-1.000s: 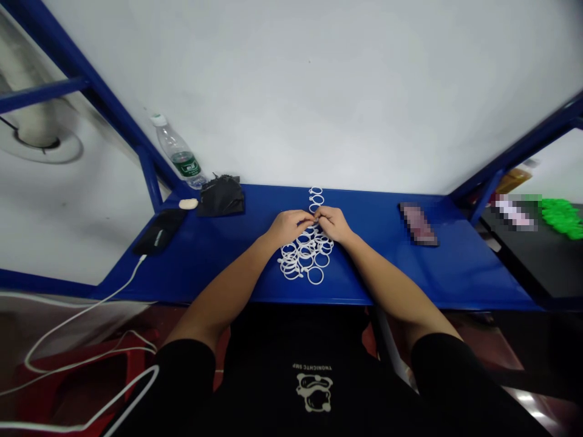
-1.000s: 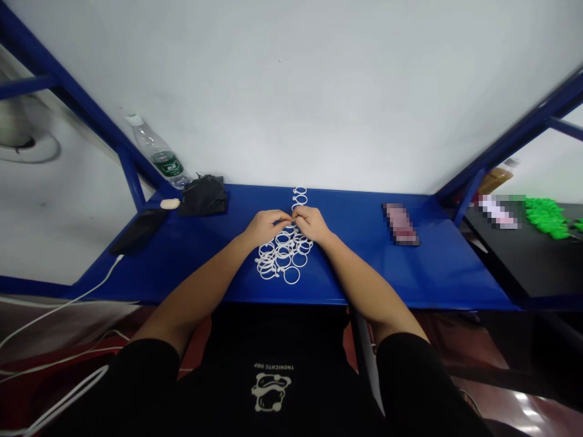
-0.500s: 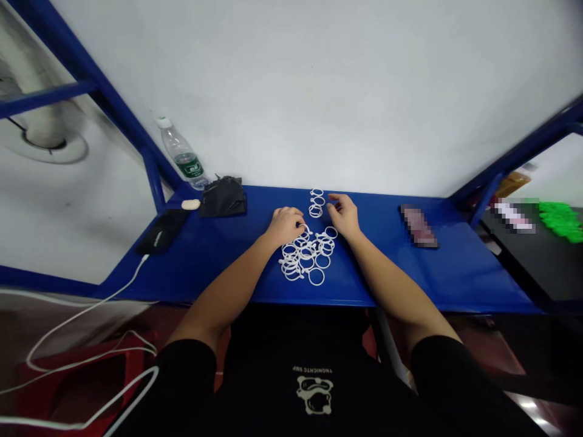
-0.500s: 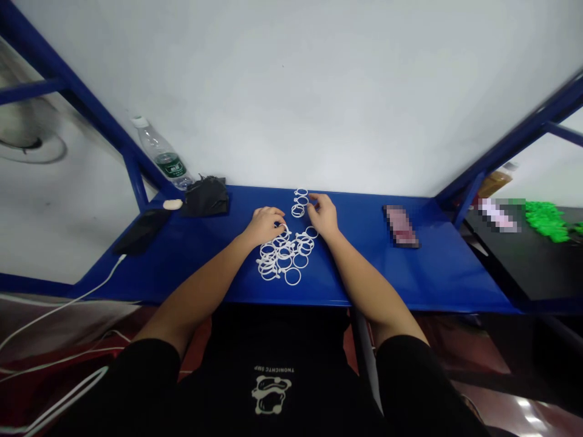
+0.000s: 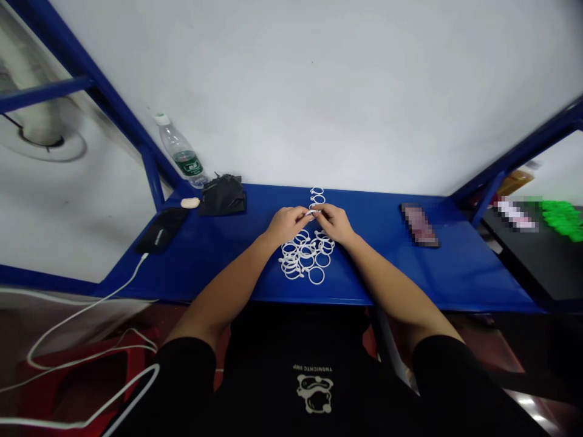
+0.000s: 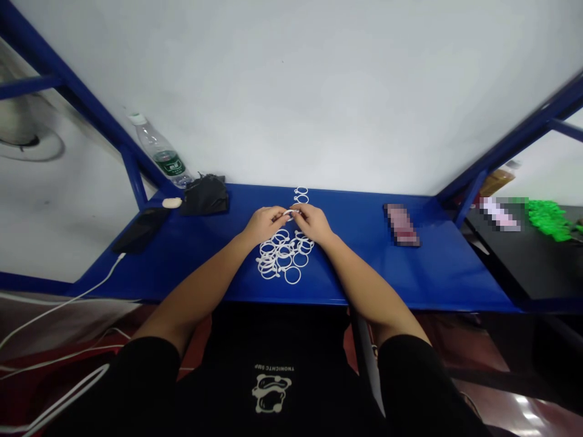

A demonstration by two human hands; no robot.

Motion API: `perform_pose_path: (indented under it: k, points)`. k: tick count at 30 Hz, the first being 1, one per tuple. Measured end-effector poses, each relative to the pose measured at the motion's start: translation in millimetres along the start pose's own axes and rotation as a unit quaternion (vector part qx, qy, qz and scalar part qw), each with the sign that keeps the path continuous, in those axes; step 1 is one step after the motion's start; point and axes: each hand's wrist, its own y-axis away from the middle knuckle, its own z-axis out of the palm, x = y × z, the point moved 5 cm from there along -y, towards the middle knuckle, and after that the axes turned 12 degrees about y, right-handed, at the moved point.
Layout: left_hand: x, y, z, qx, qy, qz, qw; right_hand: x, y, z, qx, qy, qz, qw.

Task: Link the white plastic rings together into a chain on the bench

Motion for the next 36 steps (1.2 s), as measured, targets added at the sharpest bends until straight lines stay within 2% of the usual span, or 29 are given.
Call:
perform_pose_path:
  k: [7,15,18,21,23,29,36]
  points:
    - [-4.5,0.8,-2.0,-0.014,0.047,-0.029,0.998,-4.8,1.1,-1.4,0.011,-0.019,-0.046,0.999]
    - [2.4,2.7,11.5,-0.079,0.031,0.009,0.996,1.6,-1.6,-4.7,0.013,-0.054,0.001,0.998]
    - [1.6,2.2,9.9,-0.063,0.049,-0.004,0.997,8.9,-1.1,-3.7,0.03,-0.062,0.028,0.997]
    - [-6.6,0.6,1.8,-0.026,0.064,-0.045,0.997,17.8,-0.9,-7.5,0.083,-0.011,0.055,0.995]
    - [-11.8,-0.5,-2.9,-0.027,0.04,-0.059,0.997,22.8,-1.9,-9.5,0.1,0.026,0.058,0.993]
    - [-12.7,2.5,2.2,-0.156,-0.07,-0.017,0.985,34.6,-4.2,-7.6,0.081,0.061,0.07,0.992]
    - [-22.6,3.5,5.9,-0.149,-0.062,-0.038,0.986,23.1,-3.4,-0.5,0.027,0.034,0.007,0.999]
